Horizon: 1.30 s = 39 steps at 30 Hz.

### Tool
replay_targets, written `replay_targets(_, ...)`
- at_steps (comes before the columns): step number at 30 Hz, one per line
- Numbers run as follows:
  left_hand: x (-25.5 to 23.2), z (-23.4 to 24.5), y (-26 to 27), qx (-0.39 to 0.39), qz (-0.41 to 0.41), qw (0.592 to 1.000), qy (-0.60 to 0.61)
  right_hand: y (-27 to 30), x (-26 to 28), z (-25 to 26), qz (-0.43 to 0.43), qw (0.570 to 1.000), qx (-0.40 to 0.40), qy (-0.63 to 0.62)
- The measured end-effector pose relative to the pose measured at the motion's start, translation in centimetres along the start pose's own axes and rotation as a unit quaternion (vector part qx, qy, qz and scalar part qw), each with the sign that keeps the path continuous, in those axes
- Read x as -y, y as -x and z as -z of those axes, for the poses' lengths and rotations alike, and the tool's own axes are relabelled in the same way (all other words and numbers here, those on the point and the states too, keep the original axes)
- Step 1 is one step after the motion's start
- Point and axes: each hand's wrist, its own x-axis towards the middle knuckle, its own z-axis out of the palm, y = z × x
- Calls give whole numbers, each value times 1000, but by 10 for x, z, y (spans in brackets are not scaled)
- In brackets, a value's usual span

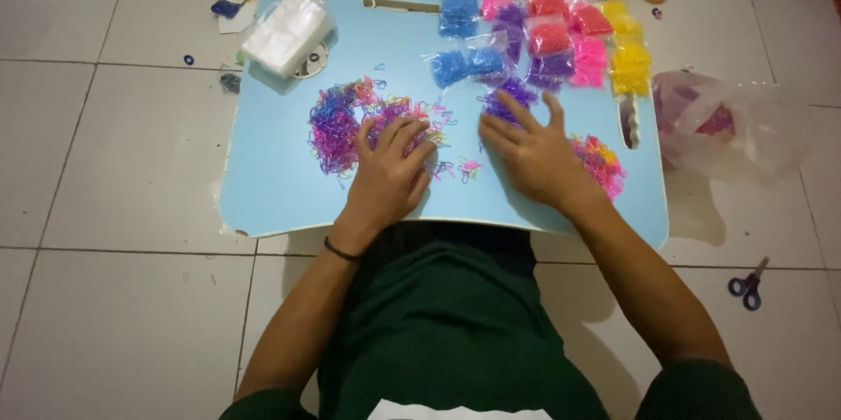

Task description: The person sorts small colorful rubber bands by hand, shifting them on a table into separate piles by color.

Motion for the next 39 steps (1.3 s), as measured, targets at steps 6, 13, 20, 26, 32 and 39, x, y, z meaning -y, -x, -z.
replay_targets(6, -2, 4, 0, 11, 0, 1000, 1, 8, 11, 9, -6, 998, -22, -52)
replay_targets(13, -2, 2, 1, 7, 2, 1000, -1, 10, -6, 16, -58, 997, -53, -26)
replay_targets(20, 0, 0, 1, -13, -12, 1000, -25, 6, 5, 8, -63, 994, -34, -88)
replay_targets(26, -2, 4, 0, -23, -15, 999, 15, 2, 39, 4, -70, 965, -30, -251)
replay_targets(32, -4, 5, -1, -51, -53, 997, 21, -2, 52, -7, -63, 964, -115, -233)
replay_targets(39, -6, 7, -2, -33, -59, 997, 46, -2, 53, -4, -43, 977, -126, -169)
